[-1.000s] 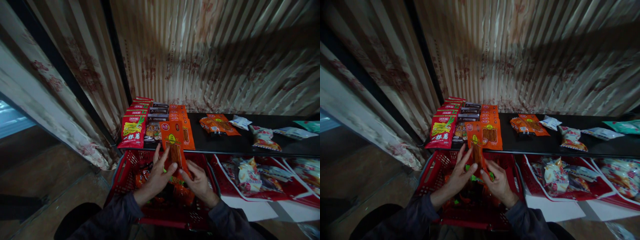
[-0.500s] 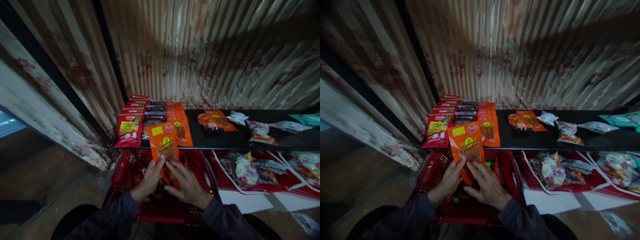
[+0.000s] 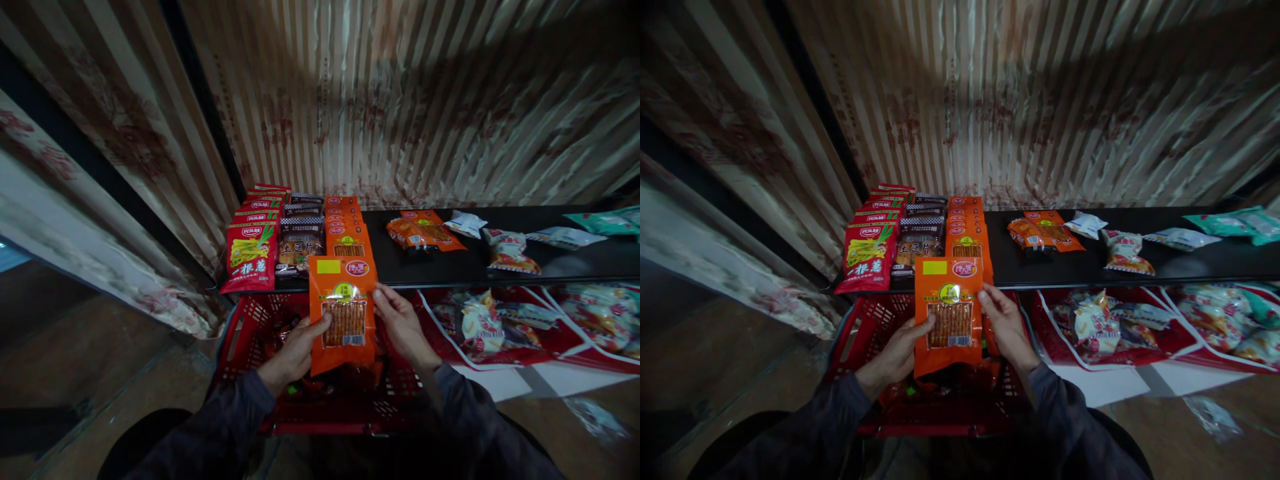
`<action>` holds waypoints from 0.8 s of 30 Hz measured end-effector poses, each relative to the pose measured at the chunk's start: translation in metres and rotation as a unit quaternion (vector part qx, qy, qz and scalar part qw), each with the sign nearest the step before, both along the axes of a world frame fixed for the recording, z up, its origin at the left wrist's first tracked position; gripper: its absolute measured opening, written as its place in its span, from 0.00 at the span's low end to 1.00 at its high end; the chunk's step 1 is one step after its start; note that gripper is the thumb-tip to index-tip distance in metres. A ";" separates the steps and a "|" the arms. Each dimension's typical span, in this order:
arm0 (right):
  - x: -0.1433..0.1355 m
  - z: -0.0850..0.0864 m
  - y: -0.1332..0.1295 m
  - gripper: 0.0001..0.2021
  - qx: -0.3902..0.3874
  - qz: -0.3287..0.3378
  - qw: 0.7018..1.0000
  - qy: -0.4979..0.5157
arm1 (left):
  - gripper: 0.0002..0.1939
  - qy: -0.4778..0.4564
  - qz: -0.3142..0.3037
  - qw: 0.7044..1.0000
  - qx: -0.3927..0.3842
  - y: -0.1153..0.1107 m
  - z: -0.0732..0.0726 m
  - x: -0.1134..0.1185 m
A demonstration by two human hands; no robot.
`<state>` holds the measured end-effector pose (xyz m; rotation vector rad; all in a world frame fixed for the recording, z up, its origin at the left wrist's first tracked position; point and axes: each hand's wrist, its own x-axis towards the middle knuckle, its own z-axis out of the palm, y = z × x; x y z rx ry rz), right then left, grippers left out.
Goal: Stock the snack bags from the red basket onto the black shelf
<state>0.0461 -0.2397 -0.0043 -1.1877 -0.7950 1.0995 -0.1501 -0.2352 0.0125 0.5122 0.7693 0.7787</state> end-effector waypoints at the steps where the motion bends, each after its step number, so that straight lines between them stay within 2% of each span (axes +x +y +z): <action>1: -0.001 0.001 0.000 0.20 -0.005 -0.006 0.999 0.031 | 0.24 0.002 -0.005 1.000 -0.004 -0.001 -0.001 0.000; 4: -0.004 0.010 0.000 0.19 -0.001 -0.010 0.995 0.094 | 0.25 -0.002 -0.018 1.000 -0.015 -0.003 -0.004 0.000; 8: -0.006 0.019 0.001 0.16 0.005 -0.002 0.993 0.117 | 0.22 -0.005 -0.021 1.000 -0.019 -0.003 -0.007 0.001; 15: -0.002 0.012 0.000 0.16 -0.013 0.002 0.994 0.111 | 0.19 -0.014 0.000 1.000 -0.017 0.001 -0.003 0.000; 24: -0.004 0.008 -0.008 0.16 -0.014 0.162 0.986 0.047 | 0.17 -0.030 0.063 0.998 0.005 0.011 0.004 -0.003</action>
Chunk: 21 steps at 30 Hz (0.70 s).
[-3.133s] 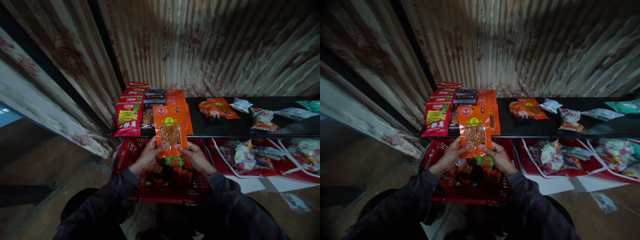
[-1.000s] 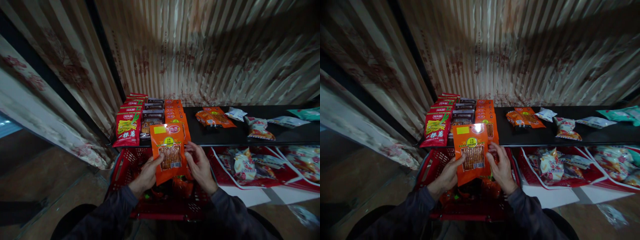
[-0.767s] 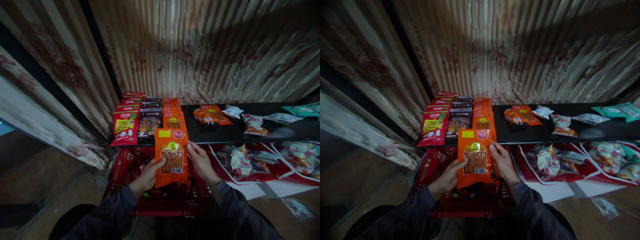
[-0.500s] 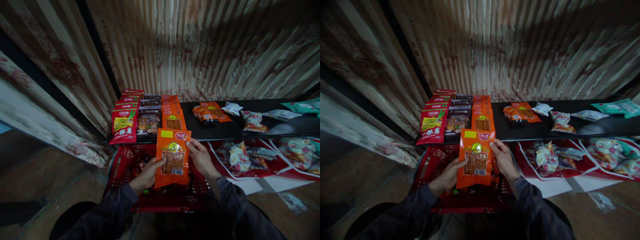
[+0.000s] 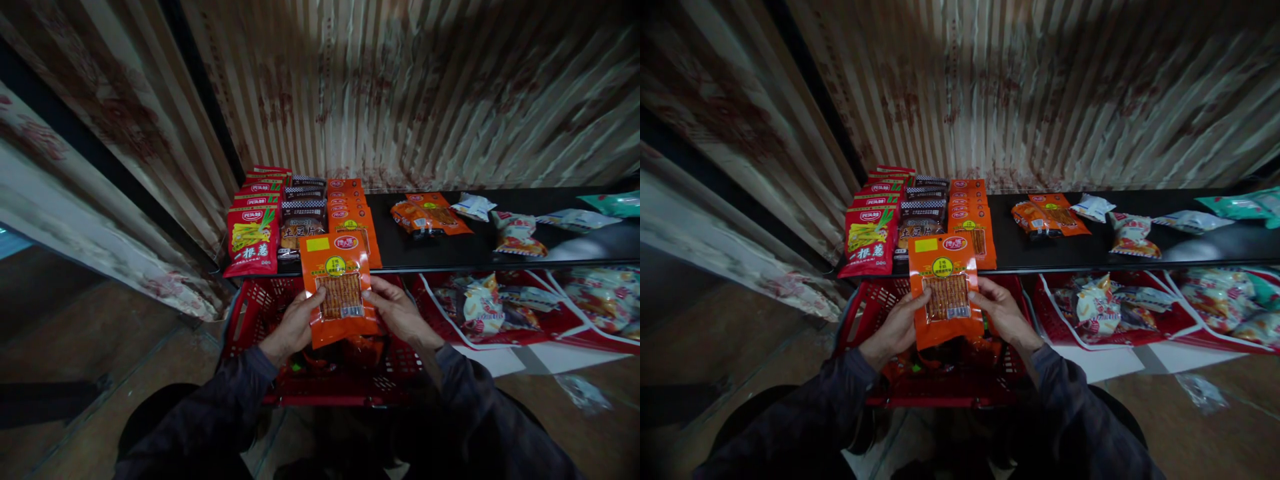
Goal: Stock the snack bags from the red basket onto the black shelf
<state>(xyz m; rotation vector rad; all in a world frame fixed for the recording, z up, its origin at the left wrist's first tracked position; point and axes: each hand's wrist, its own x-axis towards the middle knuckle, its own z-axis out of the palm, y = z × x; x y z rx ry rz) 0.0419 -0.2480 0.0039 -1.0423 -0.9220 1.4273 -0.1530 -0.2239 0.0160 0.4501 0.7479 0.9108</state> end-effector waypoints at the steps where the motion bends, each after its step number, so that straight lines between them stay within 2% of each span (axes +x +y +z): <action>1: 0.000 0.000 0.000 0.17 -0.002 0.009 1.000 -0.003 | 0.17 -0.003 0.007 1.000 0.000 0.001 0.000 0.000; 4: -0.002 0.001 0.000 0.19 -0.004 0.020 1.000 -0.002 | 0.15 -0.004 0.014 1.000 0.002 0.003 0.001 -0.001; 7: -0.003 0.002 0.001 0.19 -0.007 -0.001 1.000 0.025 | 0.15 -0.010 -0.010 1.000 0.016 0.004 0.001 -0.002; 16: 0.000 0.001 0.002 0.18 -0.019 -0.072 0.996 0.038 | 0.22 0.009 -0.095 0.993 0.064 0.001 0.003 -0.003; 21: 0.000 -0.001 0.003 0.20 -0.019 -0.094 0.995 0.042 | 0.26 -0.005 -0.096 0.992 0.083 0.003 -0.002 -0.005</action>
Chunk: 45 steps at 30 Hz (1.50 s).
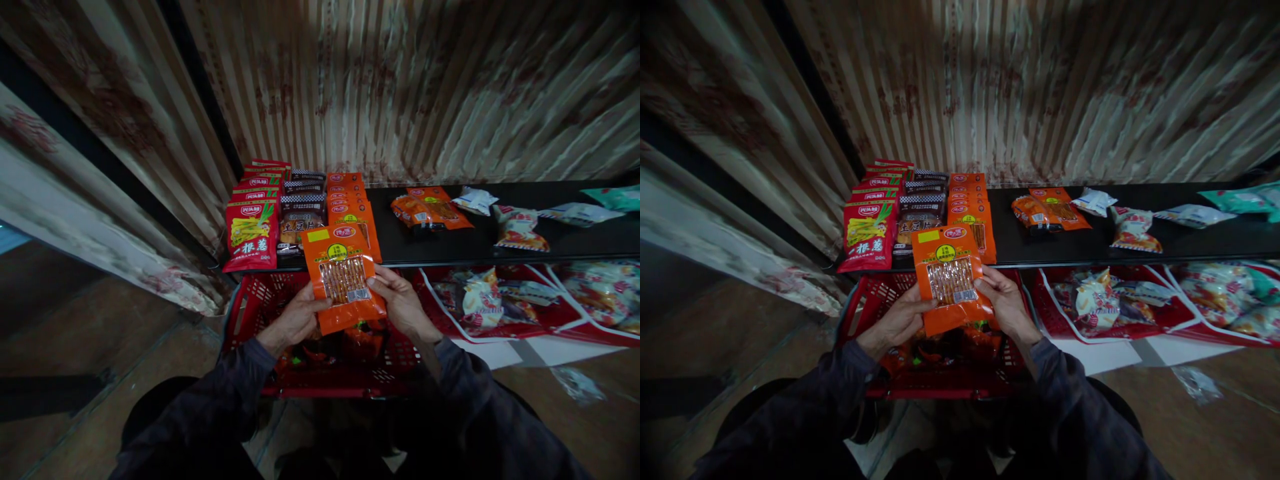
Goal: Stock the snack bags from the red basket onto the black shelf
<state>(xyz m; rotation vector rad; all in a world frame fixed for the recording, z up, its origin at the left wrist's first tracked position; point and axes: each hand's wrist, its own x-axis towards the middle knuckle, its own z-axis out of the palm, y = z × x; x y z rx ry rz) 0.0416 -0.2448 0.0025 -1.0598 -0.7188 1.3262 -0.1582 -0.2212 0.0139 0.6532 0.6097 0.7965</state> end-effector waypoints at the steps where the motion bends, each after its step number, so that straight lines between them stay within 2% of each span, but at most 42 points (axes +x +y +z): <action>1: 0.000 -0.001 0.000 0.20 0.002 0.001 1.000 -0.001 | 0.27 -0.002 -0.001 1.000 0.001 0.000 -0.001 0.000; 6: 0.000 -0.007 0.001 0.24 0.028 -0.013 0.998 -0.055 | 0.29 -0.013 0.000 1.000 0.000 0.000 0.001 0.001; 9: -0.001 -0.009 0.000 0.25 0.088 -0.046 0.982 -0.162 | 0.29 -0.017 0.013 1.000 0.000 -0.001 0.006 0.002; 11: -0.001 -0.009 -0.002 0.22 0.139 -0.083 0.948 -0.273 | 0.29 -0.014 0.018 1.000 0.002 -0.003 0.009 0.003; 15: 0.000 -0.005 -0.006 0.12 0.218 -0.148 0.836 -0.481 | 0.27 -0.016 0.022 0.999 0.017 -0.005 0.013 0.004; 17: 0.000 -0.003 -0.008 0.10 0.251 -0.160 0.788 -0.539 | 0.25 -0.016 0.013 0.999 0.027 -0.006 0.012 0.004; 19: -0.002 -0.002 -0.009 0.12 0.277 -0.150 0.766 -0.560 | 0.23 -0.016 0.003 0.999 0.035 -0.007 0.011 0.004; 22: -0.006 -0.002 -0.011 0.15 0.299 -0.130 0.763 -0.558 | 0.24 -0.014 -0.008 0.999 0.047 -0.009 0.010 0.004; 28: -0.011 -0.003 -0.014 0.17 0.309 -0.096 0.777 -0.540 | 0.24 -0.011 -0.030 0.998 0.054 -0.011 0.010 0.003; 35: -0.011 0.000 -0.021 0.21 0.329 -0.073 0.770 -0.542 | 0.28 0.006 -0.050 0.996 0.070 -0.014 0.017 0.000; 41: -0.009 0.010 -0.029 0.28 0.345 -0.004 0.786 -0.512 | 0.33 0.050 -0.051 0.981 0.182 -0.020 0.027 -0.005; 43: -0.008 0.009 -0.031 0.32 0.356 0.028 0.797 -0.487 | 0.31 0.101 -0.039 0.963 0.245 -0.020 0.029 -0.006; 45: -0.008 0.003 -0.033 0.38 0.359 0.047 0.810 -0.462 | 0.29 0.171 -0.023 0.931 0.322 -0.020 0.029 -0.006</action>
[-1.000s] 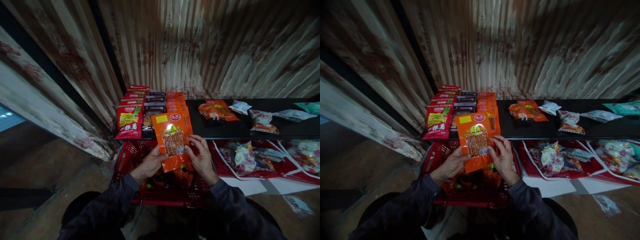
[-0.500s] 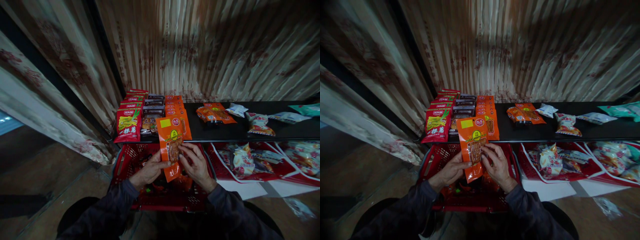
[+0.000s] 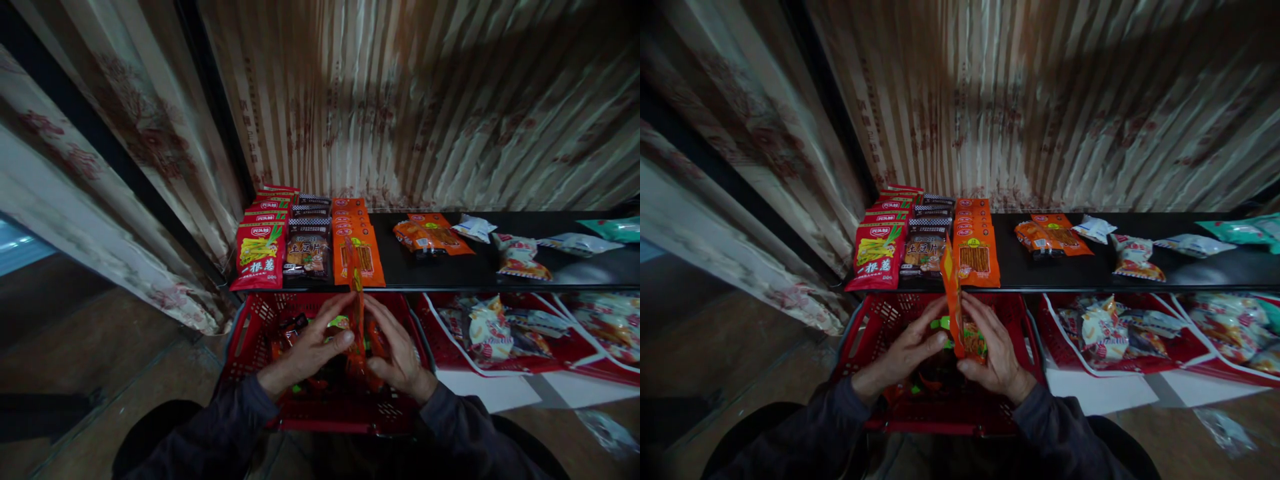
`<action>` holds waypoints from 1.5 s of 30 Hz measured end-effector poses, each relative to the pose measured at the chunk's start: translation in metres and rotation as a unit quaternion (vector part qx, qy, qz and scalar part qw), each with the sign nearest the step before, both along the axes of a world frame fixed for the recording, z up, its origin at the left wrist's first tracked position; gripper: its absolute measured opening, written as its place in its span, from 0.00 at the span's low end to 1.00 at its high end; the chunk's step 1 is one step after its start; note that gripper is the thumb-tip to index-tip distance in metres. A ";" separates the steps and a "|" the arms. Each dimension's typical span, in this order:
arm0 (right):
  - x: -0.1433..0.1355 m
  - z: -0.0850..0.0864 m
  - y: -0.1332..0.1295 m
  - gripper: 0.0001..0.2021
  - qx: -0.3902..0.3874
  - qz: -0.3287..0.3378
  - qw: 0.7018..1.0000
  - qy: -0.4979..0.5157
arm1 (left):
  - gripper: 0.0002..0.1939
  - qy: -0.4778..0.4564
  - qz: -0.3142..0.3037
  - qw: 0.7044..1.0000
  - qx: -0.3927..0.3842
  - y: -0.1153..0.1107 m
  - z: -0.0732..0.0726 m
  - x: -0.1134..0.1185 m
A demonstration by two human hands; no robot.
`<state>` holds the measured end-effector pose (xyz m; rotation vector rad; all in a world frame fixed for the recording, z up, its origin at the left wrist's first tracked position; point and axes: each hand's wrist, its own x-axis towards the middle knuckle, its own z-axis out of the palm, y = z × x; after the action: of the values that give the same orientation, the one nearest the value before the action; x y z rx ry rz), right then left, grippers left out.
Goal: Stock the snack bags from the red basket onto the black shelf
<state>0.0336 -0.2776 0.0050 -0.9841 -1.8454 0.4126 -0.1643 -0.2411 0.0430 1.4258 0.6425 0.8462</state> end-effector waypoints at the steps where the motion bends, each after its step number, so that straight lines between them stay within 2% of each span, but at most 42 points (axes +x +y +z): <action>1: -0.001 -0.005 -0.001 0.40 -0.009 0.002 1.000 0.010 | 0.30 0.036 0.013 0.998 0.042 0.000 -0.001 0.001; 3: -0.003 -0.014 -0.003 0.43 -0.043 -0.012 0.999 0.027 | 0.32 0.102 0.038 0.988 0.110 -0.002 -0.003 0.004; 5: -0.006 -0.019 -0.005 0.42 -0.095 -0.027 0.994 0.053 | 0.35 0.155 0.060 0.973 0.161 -0.005 -0.008 0.006; 9: -0.012 -0.010 -0.012 0.34 -0.166 0.009 0.975 0.150 | 0.35 0.208 0.083 0.943 0.244 -0.009 -0.015 0.008; 12: -0.014 -0.002 -0.013 0.29 -0.202 0.017 0.953 0.226 | 0.33 0.226 0.093 0.930 0.275 -0.008 -0.018 0.007; 19: -0.016 -0.007 0.000 0.21 -0.278 -0.021 0.880 0.384 | 0.28 0.247 0.138 0.916 0.286 -0.002 -0.023 0.008; 24: -0.019 0.000 0.006 0.18 -0.311 -0.019 0.836 0.452 | 0.26 0.208 0.155 0.934 0.247 -0.001 -0.027 0.008; 29: -0.019 0.003 0.008 0.17 -0.326 -0.009 0.810 0.487 | 0.20 0.146 0.204 0.953 0.168 0.001 -0.024 0.009; 33: -0.017 -0.006 0.008 0.20 -0.332 -0.009 0.822 0.462 | 0.21 0.111 0.219 0.964 0.101 0.005 -0.028 0.007; 38: -0.011 -0.021 0.005 0.20 -0.332 -0.032 0.870 0.362 | 0.18 0.123 0.210 0.968 0.061 -0.003 -0.041 0.007; 42: -0.006 -0.031 0.001 0.20 -0.297 -0.063 0.920 0.248 | 0.14 0.124 0.203 0.971 0.036 -0.012 -0.055 0.007; 45: -0.007 -0.040 -0.001 0.20 -0.279 -0.070 0.938 0.191 | 0.14 0.116 0.215 0.969 0.020 -0.012 -0.066 0.006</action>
<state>0.0269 -0.2783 -0.0354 -1.2945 -1.3136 1.0010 -0.1579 -0.2534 -0.0231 1.4563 1.1474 1.0402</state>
